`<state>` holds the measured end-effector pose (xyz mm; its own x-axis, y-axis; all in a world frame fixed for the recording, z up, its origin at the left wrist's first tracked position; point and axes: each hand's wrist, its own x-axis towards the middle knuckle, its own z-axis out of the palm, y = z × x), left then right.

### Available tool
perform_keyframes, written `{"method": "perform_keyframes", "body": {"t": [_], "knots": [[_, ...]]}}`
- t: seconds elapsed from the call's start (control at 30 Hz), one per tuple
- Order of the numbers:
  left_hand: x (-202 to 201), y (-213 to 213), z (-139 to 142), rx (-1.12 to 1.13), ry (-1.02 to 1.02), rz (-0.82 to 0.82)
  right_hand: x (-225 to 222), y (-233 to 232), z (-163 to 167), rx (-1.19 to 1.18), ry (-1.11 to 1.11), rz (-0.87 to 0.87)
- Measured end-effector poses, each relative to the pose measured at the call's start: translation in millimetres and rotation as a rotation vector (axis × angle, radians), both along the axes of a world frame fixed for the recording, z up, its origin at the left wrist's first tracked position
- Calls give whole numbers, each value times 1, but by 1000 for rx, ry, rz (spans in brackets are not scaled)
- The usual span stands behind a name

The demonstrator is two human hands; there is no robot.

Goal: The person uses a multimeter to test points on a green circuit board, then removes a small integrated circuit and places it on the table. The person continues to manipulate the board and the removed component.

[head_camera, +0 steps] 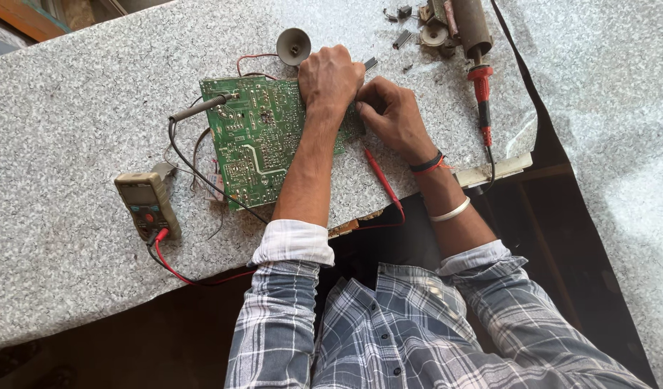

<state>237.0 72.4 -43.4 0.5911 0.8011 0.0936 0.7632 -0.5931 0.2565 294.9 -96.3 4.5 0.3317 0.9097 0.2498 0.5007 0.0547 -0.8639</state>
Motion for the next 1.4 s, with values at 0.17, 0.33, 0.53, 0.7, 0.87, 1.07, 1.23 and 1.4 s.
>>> {"method": "perform_keyframes", "body": {"t": [0.17, 0.33, 0.53, 0.7, 0.87, 1.07, 1.23, 1.4], "knots": [[-1, 0, 1, 19, 9, 5, 1, 1, -3, 29, -38, 7], [-2, -1, 0, 34, 12, 5, 1, 2, -6, 1, 7, 18], [-4, -1, 2, 24, 22, 12, 1, 3, -8, 12, -25, 10], [-5, -1, 5, 22, 20, 3, 1, 3, -8, 13, -29, 8], [-7, -2, 7, 22, 14, -5, 1, 3, -7, -6, -19, 8], [-5, -2, 8, 13, -4, 4, 0, 2, -4, 18, -27, 17], [-3, -2, 3, 26, 2, 4, 0, 1, -1, 2, -2, 20], [-1, -1, 1, 49, 5, 3, -1, 0, -1, 13, -9, 27]]}}
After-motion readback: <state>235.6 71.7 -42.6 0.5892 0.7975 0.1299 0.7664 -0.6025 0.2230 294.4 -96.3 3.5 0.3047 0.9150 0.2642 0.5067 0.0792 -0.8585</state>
